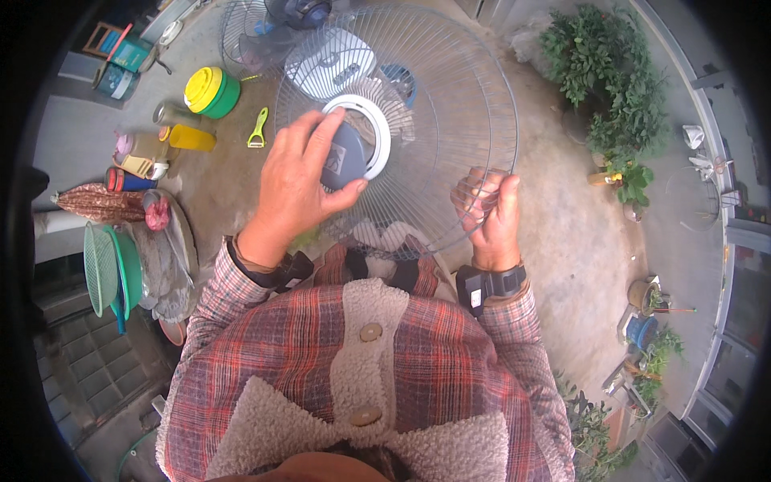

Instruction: The person assembles a small electric fan by attaching a circular white plastic ring to the fan cage, then securing the front grille with a central cap. They handle a hose and basin briefly before returning to the fan assembly.

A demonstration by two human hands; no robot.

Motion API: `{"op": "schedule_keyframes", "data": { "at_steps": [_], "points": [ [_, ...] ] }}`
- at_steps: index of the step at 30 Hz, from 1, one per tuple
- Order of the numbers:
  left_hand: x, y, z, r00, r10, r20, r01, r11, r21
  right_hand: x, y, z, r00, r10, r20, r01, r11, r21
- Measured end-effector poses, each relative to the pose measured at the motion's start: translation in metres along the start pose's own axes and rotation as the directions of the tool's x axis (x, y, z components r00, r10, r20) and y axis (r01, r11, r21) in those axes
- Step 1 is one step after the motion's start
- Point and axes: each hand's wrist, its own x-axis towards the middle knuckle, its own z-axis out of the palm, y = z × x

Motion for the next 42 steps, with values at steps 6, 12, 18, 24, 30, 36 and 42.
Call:
{"op": "schedule_keyframes", "data": {
  "at_steps": [6,12,18,24,30,36,42],
  "points": [
    [-0.015,-0.015,0.0,0.96,-0.279,0.002,0.278,0.957,0.086,0.003,0.018,0.018,0.998,0.023,0.05,-0.022,1.0,-0.023],
    [-0.029,-0.045,-0.032,0.985,-0.032,0.17,0.033,0.999,-0.008,-0.001,0.036,0.029,1.0,0.015,0.02,-0.015,1.0,0.007],
    [-0.034,-0.059,-0.039,0.962,0.043,0.269,-0.033,0.999,-0.042,-0.001,0.044,0.031,0.998,0.066,-0.023,-0.065,0.998,0.013],
    [-0.027,-0.034,-0.034,0.952,-0.227,0.204,0.251,0.963,-0.101,0.013,0.029,0.022,0.99,0.122,0.068,-0.125,0.991,0.038],
    [-0.01,0.008,-0.021,0.909,-0.415,0.041,0.413,0.909,0.054,0.027,0.003,0.009,0.969,0.117,0.218,-0.121,0.993,0.007],
    [0.001,0.028,-0.003,0.946,-0.3,-0.121,0.316,0.938,0.146,0.035,-0.016,-0.008,0.951,0.15,0.271,-0.163,0.986,0.027],
    [0.004,0.042,0.007,0.926,-0.307,-0.221,0.345,0.925,0.162,0.044,-0.027,-0.017,0.921,0.197,0.337,-0.219,0.975,0.027]
  ]
}}
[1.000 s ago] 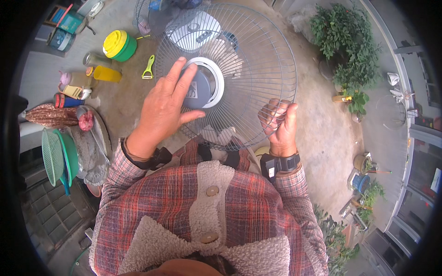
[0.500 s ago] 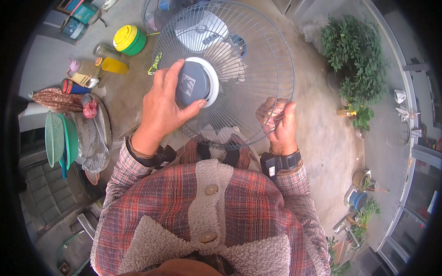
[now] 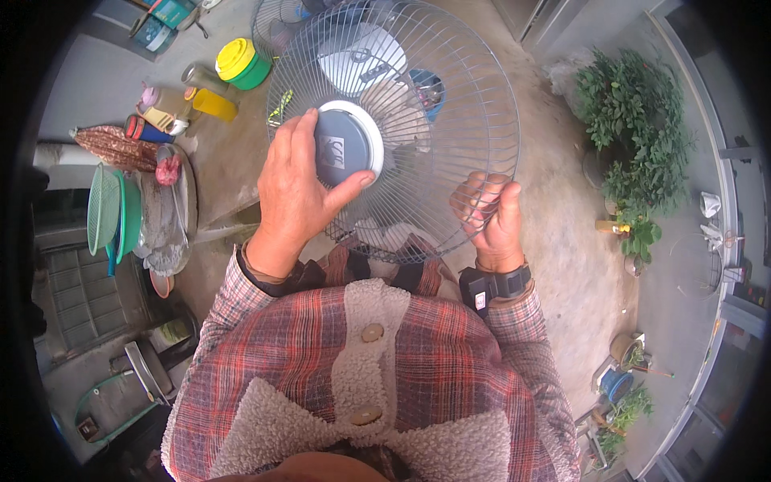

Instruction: The person assembles a small electric fan by attaching a circular white plastic ring to the fan cage, then securing the front grille with a central cap. They handle a hose and basin briefly before returning to the fan assembly.

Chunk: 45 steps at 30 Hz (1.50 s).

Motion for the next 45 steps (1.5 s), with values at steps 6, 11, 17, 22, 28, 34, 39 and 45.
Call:
{"op": "schedule_keyframes", "data": {
  "at_steps": [6,11,17,22,28,34,39,45],
  "points": [
    [0.003,0.003,0.003,0.999,-0.033,0.035,0.031,0.998,0.062,0.006,-0.001,-0.002,1.0,-0.008,0.007,0.008,1.0,-0.005],
    [0.0,-0.009,0.012,0.998,-0.04,0.047,0.039,0.999,0.018,0.014,0.001,-0.005,1.0,0.02,0.014,-0.02,1.0,0.003],
    [0.005,-0.025,0.031,0.997,-0.073,0.013,0.074,0.997,-0.016,0.021,0.003,-0.007,0.999,0.034,-0.017,-0.034,0.999,0.019],
    [0.013,-0.043,0.043,0.982,-0.182,-0.058,0.169,0.969,-0.18,0.027,-0.001,-0.011,0.998,0.04,0.041,-0.041,0.999,0.014],
    [0.021,-0.068,0.046,0.972,-0.233,0.033,0.234,0.94,-0.248,0.032,-0.003,-0.011,0.996,0.043,0.078,-0.043,0.999,-0.004],
    [0.02,-0.096,0.065,0.938,-0.338,-0.074,0.292,0.888,-0.355,0.039,-0.002,-0.015,0.992,0.053,0.113,-0.054,0.998,0.01],
    [0.011,-0.123,0.083,0.798,-0.581,0.157,0.513,0.521,-0.682,0.039,-0.003,-0.019,0.994,0.068,0.085,-0.069,0.998,0.003],
    [0.008,-0.132,0.103,0.78,-0.587,0.216,0.478,0.336,-0.812,0.04,-0.009,-0.015,0.96,0.141,0.242,-0.121,0.988,-0.096]
  ]
}}
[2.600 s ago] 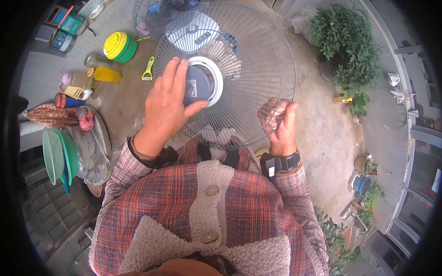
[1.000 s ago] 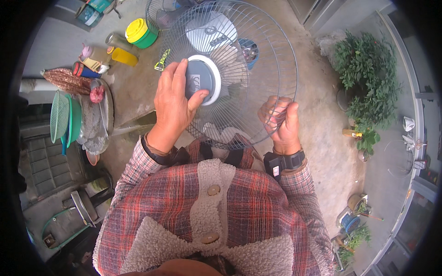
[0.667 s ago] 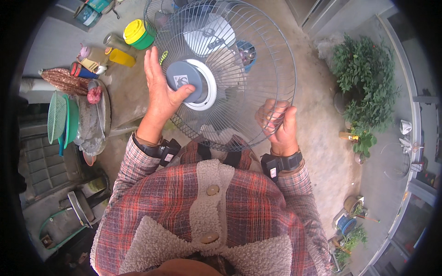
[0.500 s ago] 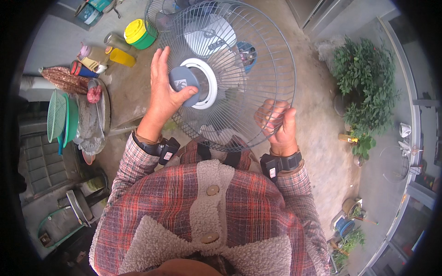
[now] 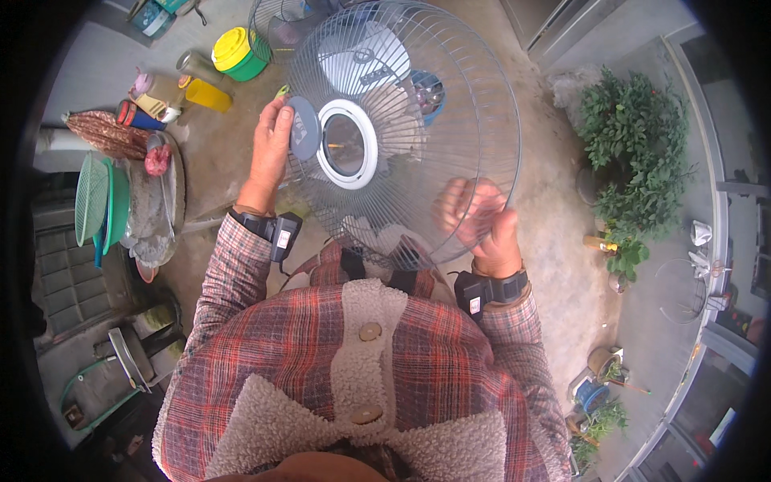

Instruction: The person assembles a small electric fan by attaching a circular white plastic ring to the fan cage, then securing the front grille with a central cap. They handle a hose and basin briefly before returning to the fan assembly.

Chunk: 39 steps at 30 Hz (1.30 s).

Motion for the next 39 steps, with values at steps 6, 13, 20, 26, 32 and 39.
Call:
{"op": "schedule_keyframes", "data": {
  "at_steps": [6,13,20,26,32,39],
  "points": [
    [0.006,-0.011,0.013,0.997,0.075,0.0,-0.075,0.995,0.068,0.011,0.015,0.012,0.985,0.123,0.124,-0.158,0.928,0.338],
    [0.008,-0.014,0.032,0.979,0.202,-0.004,-0.199,0.969,0.142,0.055,0.018,-0.003,0.878,0.476,-0.04,-0.477,0.879,0.0],
    [0.002,0.009,0.056,0.948,0.318,0.012,-0.297,0.871,0.391,0.077,0.013,-0.01,0.903,0.43,0.024,-0.417,0.888,-0.194],
    [-0.019,0.03,0.088,0.851,0.501,0.156,-0.505,0.699,0.506,0.07,0.019,-0.013,0.943,0.331,-0.043,-0.323,0.938,0.122],
    [-0.044,0.056,0.104,0.755,0.577,0.311,-0.647,0.579,0.495,0.062,0.004,-0.008,0.941,0.304,-0.15,-0.261,0.932,0.253],
    [-0.055,0.073,0.109,0.719,0.568,0.4,-0.694,0.563,0.449,0.066,-0.007,0.005,0.939,0.29,-0.185,-0.273,0.956,0.112]
  ]
}}
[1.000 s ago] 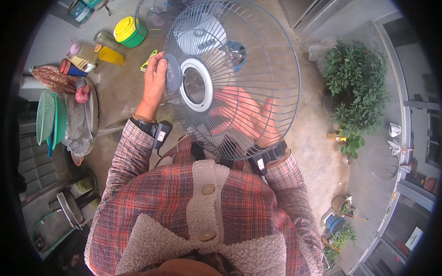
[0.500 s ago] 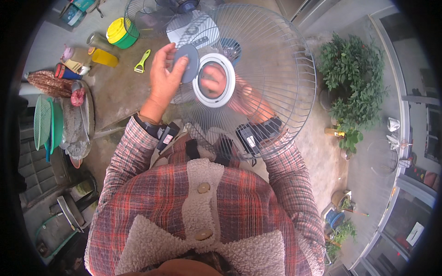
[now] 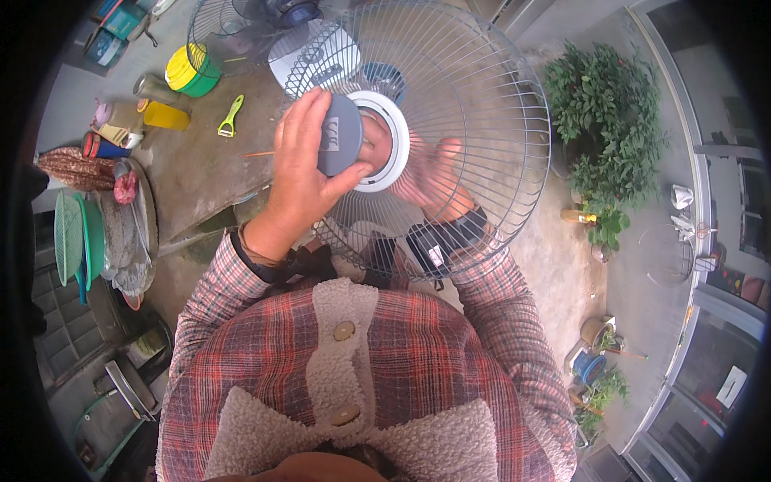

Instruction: The person assembles a small electric fan by attaching a circular white plastic ring to the fan cage, then securing the front grille with a central cap. They handle a hose and basin briefly before returning to the fan assembly.

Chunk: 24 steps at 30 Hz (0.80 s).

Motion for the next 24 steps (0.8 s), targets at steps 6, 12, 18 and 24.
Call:
{"op": "schedule_keyframes", "data": {
  "at_steps": [6,12,18,24],
  "points": [
    [-0.005,0.019,-0.007,0.996,0.072,0.061,-0.068,0.996,-0.059,-0.01,0.008,-0.009,0.994,-0.012,-0.106,0.006,0.999,-0.054],
    [-0.006,0.02,-0.008,0.986,0.154,0.067,-0.153,0.988,-0.027,-0.009,0.021,-0.015,0.999,0.018,0.038,-0.026,0.978,0.207],
    [-0.016,0.021,-0.019,0.967,0.213,0.138,-0.216,0.976,0.003,-0.016,0.025,-0.01,0.956,0.086,-0.282,-0.085,0.996,0.015],
    [-0.025,0.025,-0.025,0.969,0.197,0.149,-0.212,0.973,0.09,-0.022,0.025,-0.002,0.98,0.076,-0.185,-0.075,0.997,0.012]
  ]
}}
